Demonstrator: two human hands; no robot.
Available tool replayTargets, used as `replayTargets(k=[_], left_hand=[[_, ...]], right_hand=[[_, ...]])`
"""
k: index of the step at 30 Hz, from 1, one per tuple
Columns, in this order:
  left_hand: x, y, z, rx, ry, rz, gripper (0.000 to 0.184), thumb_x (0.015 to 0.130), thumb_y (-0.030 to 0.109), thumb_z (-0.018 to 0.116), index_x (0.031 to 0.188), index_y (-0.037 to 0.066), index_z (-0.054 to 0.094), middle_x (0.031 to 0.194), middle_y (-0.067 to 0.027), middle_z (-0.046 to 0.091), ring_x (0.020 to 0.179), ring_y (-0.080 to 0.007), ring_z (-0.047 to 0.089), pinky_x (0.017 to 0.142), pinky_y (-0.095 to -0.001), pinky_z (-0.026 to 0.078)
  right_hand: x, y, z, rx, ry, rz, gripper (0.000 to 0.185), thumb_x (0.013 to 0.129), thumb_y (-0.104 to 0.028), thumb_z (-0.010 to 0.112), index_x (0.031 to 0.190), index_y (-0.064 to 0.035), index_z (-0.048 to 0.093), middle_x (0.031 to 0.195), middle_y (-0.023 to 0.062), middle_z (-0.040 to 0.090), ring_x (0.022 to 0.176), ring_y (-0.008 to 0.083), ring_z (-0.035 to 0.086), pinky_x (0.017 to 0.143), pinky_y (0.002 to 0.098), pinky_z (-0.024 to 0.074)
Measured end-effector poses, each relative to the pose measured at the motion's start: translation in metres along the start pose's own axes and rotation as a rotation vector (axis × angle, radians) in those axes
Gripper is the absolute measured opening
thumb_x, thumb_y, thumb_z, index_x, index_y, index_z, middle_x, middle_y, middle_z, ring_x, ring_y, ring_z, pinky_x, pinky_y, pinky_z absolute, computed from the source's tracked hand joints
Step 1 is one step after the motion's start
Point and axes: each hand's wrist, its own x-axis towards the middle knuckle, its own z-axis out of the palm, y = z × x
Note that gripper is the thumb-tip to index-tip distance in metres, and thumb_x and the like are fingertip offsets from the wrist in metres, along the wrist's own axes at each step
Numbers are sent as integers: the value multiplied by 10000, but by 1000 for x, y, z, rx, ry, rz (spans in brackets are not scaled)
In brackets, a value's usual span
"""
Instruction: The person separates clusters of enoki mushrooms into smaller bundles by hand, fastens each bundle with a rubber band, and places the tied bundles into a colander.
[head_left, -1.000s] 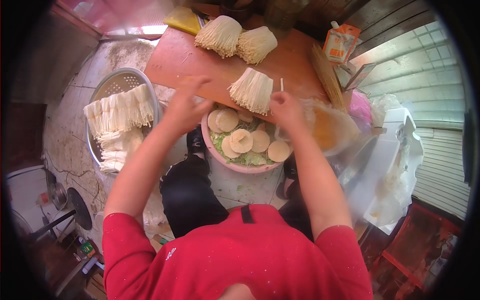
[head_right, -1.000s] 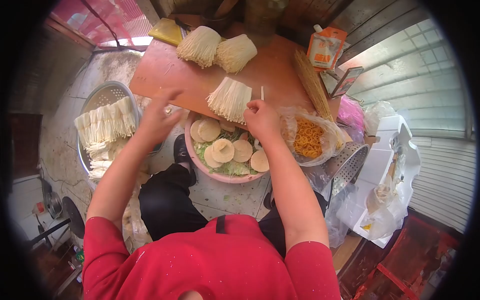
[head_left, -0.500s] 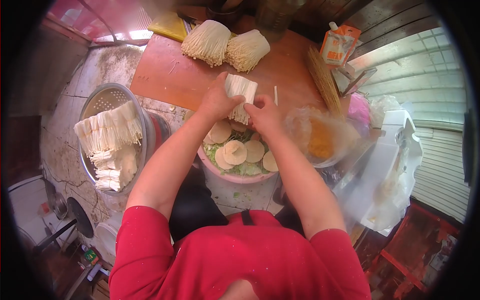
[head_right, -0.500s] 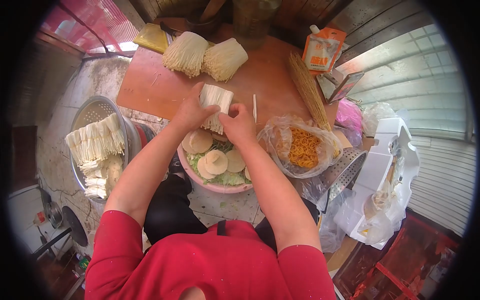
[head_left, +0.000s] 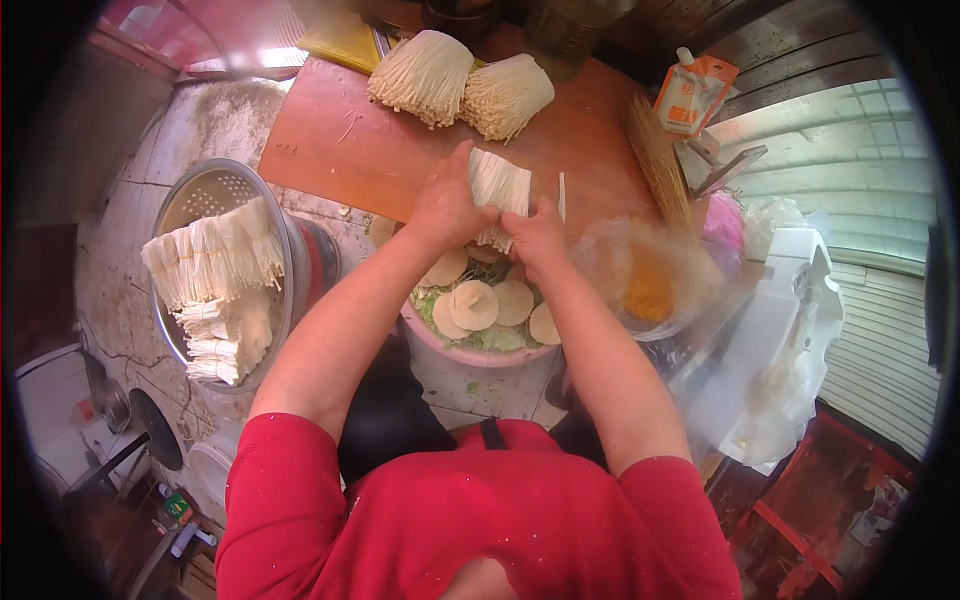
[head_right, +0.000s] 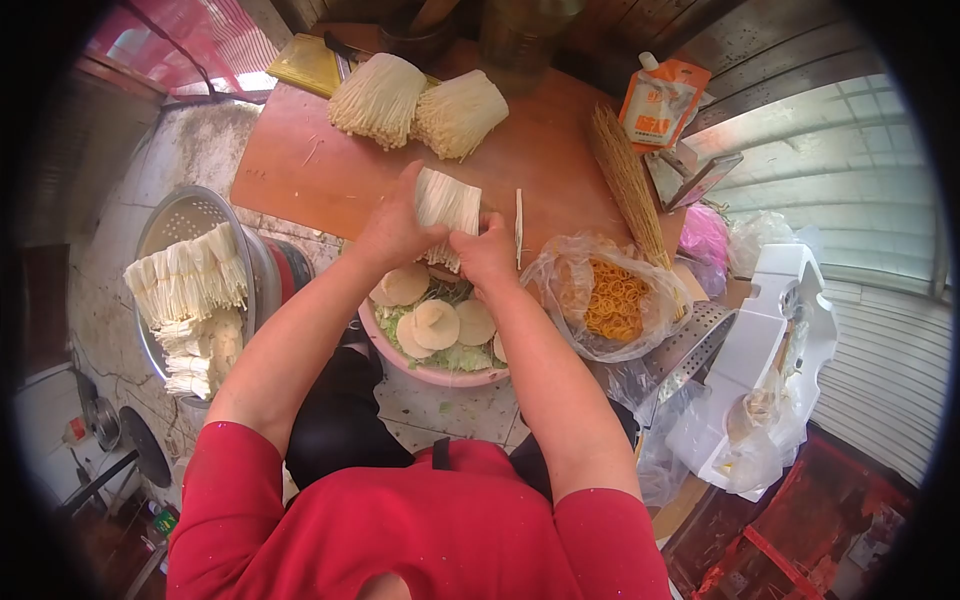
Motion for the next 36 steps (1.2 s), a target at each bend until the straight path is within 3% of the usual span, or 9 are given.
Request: replayTargets(k=[5, 9, 12, 17, 23, 30, 32, 36], left_hand=[[2, 3, -2, 45, -9, -57, 875, 706, 171, 680, 1443, 19, 233, 1310, -275, 479, 1197, -410, 494, 1023, -438, 402], [3, -5, 2, 44, 6, -23, 862, 729, 200, 688, 1431, 12, 224, 1256, -258, 512, 1177, -398, 499, 1010, -438, 418], [3, -3, 0, 16, 15, -35, 854, 721, 162, 667, 1444, 25, 234, 1329, -266, 469, 1214, -403, 483, 1030, -435, 396], [2, -1, 0, -69, 18, -101, 842, 733, 179, 687, 1431, 14, 247, 1282, -264, 503, 1202, -396, 489, 1023, -435, 407], [1, -3, 1, -74, 18, -65, 924, 685, 230, 740, 1434, -3, 250, 1318, -276, 481, 1221, -388, 490, 1029, -423, 404], [3, -2, 5, 44, 10, -18, 995, 689, 280, 763, 1457, 27, 183, 1295, -255, 489, 1223, -385, 467, 1031, -418, 402], [1, 6, 4, 93, -36, -44, 1000, 696, 289, 751, 1458, 17, 165, 1298, -249, 488, 1233, -380, 449, 1038, -408, 395], [1, 8, 18, 133, 36, -41, 997, 683, 256, 748, 1452, 14, 161, 1258, -273, 499, 1177, -418, 477, 1031, -426, 385]], right_hand=[[4, 1, -2, 120, -20, -4, 387, 748, -90, 661, 1084, 11, 499, 844, 96, 615, 600, 144, 588, 402, 276, 429], [4, -6, -14, 49, -97, 15, 384, 745, -89, 663, 1079, 10, 503, 842, 93, 610, 591, 136, 582, 405, 269, 430], [9, 0, -14, 205, -110, -3, 395, 741, -94, 673, 1083, 9, 503, 835, 82, 608, 571, 130, 571, 411, 262, 433], [1, 0, -5, 92, -107, -27, 495, 738, -147, 725, 1144, 21, 497, 882, 93, 623, 621, 132, 605, 419, 253, 444], [4, 6, 2, -147, 35, -154, 434, 757, -203, 756, 1082, -16, 537, 903, 80, 631, 639, 137, 590, 442, 270, 445], [4, -4, -9, -167, -13, -112, 383, 767, -134, 693, 1097, -7, 545, 941, 89, 638, 702, 154, 613, 456, 277, 460], [-3, -17, -13, -95, -66, 24, 466, 724, -113, 651, 1155, 29, 546, 976, 147, 660, 854, 206, 643, 723, 335, 512], [12, -4, -22, -133, -72, -128, 464, 731, -133, 634, 1157, 31, 554, 970, 160, 660, 862, 223, 646, 729, 343, 513]])
